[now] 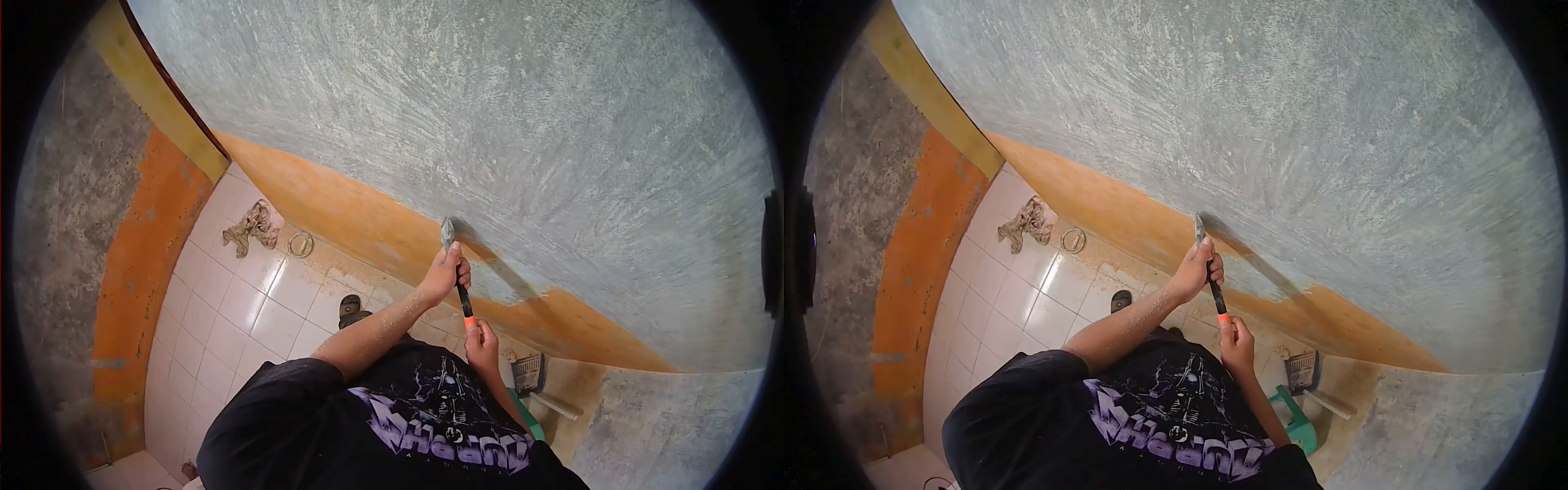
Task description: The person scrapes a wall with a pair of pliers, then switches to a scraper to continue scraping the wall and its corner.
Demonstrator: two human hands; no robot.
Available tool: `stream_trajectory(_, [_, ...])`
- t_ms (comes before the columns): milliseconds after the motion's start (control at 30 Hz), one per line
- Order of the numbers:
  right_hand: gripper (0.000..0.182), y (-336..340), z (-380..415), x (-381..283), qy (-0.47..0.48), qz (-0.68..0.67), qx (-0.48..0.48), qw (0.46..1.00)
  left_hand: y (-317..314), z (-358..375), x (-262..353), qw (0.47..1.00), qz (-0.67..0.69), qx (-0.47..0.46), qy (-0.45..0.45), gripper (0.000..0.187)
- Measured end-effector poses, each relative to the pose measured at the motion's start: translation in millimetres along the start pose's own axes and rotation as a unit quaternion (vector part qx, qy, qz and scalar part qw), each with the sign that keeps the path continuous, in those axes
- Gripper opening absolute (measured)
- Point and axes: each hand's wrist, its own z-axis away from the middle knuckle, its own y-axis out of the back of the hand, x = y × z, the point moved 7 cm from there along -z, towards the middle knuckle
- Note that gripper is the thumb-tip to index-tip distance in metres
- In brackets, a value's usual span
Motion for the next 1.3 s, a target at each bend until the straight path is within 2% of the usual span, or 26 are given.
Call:
stream_trajectory(167, [0.03, -8.0, -6.6, -1.0, 0.033, 0.042, -0.006, 0.999, 6.1, -2.7, 5.9, 1.0, -0.024, -0.001, -0.007, 0.035])
stream_trajectory(467, [0.032, -15.4, -4.4, 2.2, -0.002, 0.019, 0.002, 1.0, 7.7, -2.7, 14.3, 1.0, -0.018, 0.016, -0.007, 0.036])
stream_trajectory(567, [0.033, -25.9, -3.6, -8.8, 0.019, 0.068, 0.016, 0.997, 11.9, 4.4, 25.7, 0.999, -0.032, 0.02, -0.019, 0.039])
stream_trajectory(667, [0.031, -24.1, -2.7, -11.7, 0.041, 0.062, 0.014, 0.997, 12.6, 3.0, 21.5, 0.999, -0.012, 0.037, -0.006, 0.039])
stream_trajectory(967, [0.033, -43.2, -10.1, -8.9, 0.04, 0.074, 0.022, 0.996, 30.2, 1.9, 32.1, 1.0, -0.021, 0.004, -0.009, 0.037])
stream_trajectory(1300, [0.038, -65.8, -11.4, -34.1, 0.051, 0.112, 0.024, 0.992, 44.9, 5.8, 53.8, 1.0, -0.023, 0.015, -0.01, 0.038])
